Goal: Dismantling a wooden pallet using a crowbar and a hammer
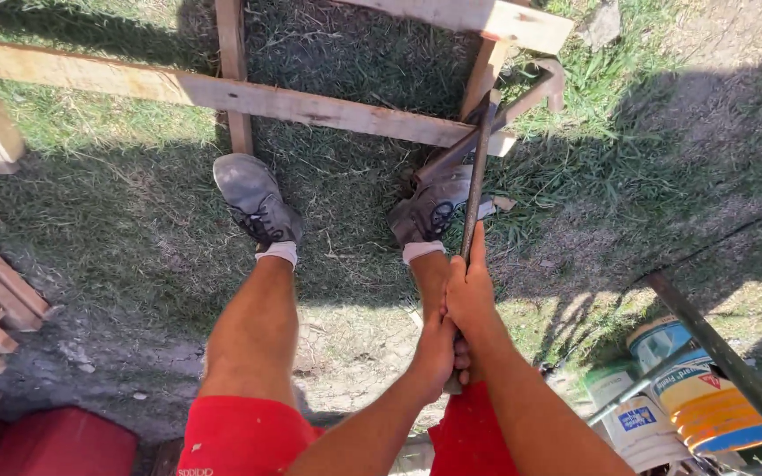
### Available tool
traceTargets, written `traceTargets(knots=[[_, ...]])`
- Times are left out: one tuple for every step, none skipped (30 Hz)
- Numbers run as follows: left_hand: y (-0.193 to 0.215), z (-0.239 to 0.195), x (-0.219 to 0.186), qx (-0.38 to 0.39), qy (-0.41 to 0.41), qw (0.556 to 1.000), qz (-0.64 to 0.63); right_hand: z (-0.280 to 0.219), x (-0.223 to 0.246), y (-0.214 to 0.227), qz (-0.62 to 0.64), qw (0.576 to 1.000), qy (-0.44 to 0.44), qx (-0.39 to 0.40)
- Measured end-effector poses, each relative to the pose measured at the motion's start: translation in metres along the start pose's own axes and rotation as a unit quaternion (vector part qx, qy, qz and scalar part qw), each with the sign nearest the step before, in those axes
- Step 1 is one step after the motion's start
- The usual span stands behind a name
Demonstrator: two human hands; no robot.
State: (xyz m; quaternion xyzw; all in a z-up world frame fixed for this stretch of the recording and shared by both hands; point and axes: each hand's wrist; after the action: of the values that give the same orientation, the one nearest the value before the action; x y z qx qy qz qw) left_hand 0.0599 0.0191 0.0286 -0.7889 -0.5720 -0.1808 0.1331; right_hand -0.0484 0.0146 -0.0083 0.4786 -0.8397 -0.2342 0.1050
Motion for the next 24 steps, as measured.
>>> traceTargets(knots=[[0.006,0.011,0.009,-0.009,-0.013,1.0,0.021,0.002,-0.008,-0.005,-0.026,0.999,0.002,-0.021],[0.012,0.014,0.008,-0.008,-0.013,1.0,0.024,-0.001,-0.008,-0.009,-0.024,0.999,0.002,-0.023],[0.018,0.016,0.007,-0.015,-0.02,0.998,0.05,-0.003,-0.009,-0.014,-0.094,0.995,0.005,-0.037],[0.023,0.019,0.006,-0.021,-0.026,0.997,0.076,-0.005,-0.009,-0.018,-0.165,0.985,0.007,-0.052],[0.026,0.024,0.003,-0.019,-0.025,0.996,0.078,0.001,-0.017,-0.024,-0.163,0.985,0.005,-0.054],[0.029,0.027,0.004,-0.011,-0.033,0.996,0.083,0.004,-0.027,-0.029,-0.194,0.978,0.027,-0.075],[0.033,0.031,0.004,-0.003,-0.041,0.995,0.088,0.008,-0.037,-0.034,-0.224,0.969,0.05,-0.095],[0.038,0.036,0.003,-0.002,-0.04,0.995,0.089,0.015,-0.051,-0.044,-0.224,0.969,0.049,-0.097],[0.043,0.041,0.002,-0.01,-0.019,0.991,0.129,0.021,-0.066,-0.053,-0.138,0.984,0.056,-0.103],[0.049,0.045,0.001,-0.02,0.002,0.986,0.168,0.028,-0.081,-0.064,-0.051,0.991,0.062,-0.107],[0.048,0.047,-0.001,-0.02,0.003,0.985,0.169,0.031,-0.077,-0.07,-0.05,0.991,0.061,-0.107],[0.049,0.045,0.001,-0.017,0.0,0.985,0.171,0.029,-0.077,-0.075,-0.076,0.989,0.045,-0.114],[0.05,0.042,0.005,-0.014,-0.003,0.985,0.173,0.027,-0.078,-0.079,-0.102,0.987,0.029,-0.121],[0.05,0.043,0.001,-0.015,-0.004,0.985,0.171,0.03,-0.085,-0.082,-0.103,0.987,0.031,-0.119],[0.049,0.043,-0.002,-0.012,-0.019,0.985,0.171,0.032,-0.091,-0.084,-0.11,0.986,0.027,-0.12],[0.048,0.043,-0.007,-0.007,-0.035,0.984,0.174,0.035,-0.097,-0.086,-0.114,0.985,0.024,-0.125],[0.047,0.047,-0.013,-0.006,-0.036,0.984,0.175,0.038,-0.08,-0.08,-0.113,0.985,0.025,-0.126],[0.048,0.043,-0.011,0.001,-0.042,0.983,0.18,0.031,-0.07,-0.069,-0.122,0.986,0.011,-0.116],[0.049,0.037,-0.008,0.008,-0.047,0.982,0.185,0.023,-0.06,-0.058,-0.13,0.986,-0.003,-0.106],[0.036,0.01,-0.013,0.003,-0.044,0.983,0.18,0.013,-0.039,-0.038,-0.134,0.986,-0.004,-0.1],[0.023,-0.019,-0.02,0.042,-0.031,0.995,0.079,0.001,-0.017,-0.017,0.0,0.999,-0.005,-0.033],[0.005,-0.038,-0.036,0.091,-0.028,0.995,-0.016,0.001,0.013,0.002,0.141,0.99,0.004,0.026],[-0.017,-0.049,-0.051,0.096,-0.036,0.995,-0.013,0.008,0.038,0.016,0.145,0.989,0.013,0.024],[-0.039,-0.065,-0.06,0.071,0.008,0.993,-0.089,0.009,0.058,0.034,0.157,0.985,-0.038,0.059]])
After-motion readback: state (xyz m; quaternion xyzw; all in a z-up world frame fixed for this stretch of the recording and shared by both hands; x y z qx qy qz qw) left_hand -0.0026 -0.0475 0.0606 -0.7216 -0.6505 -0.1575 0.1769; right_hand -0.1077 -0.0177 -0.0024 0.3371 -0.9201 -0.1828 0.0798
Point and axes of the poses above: each hand's wrist, its own z-axis towards the middle knuckle, its own y-axis out of the back of the hand, x = y × z, and after that the axes turned 10 degrees about -x, right-handed
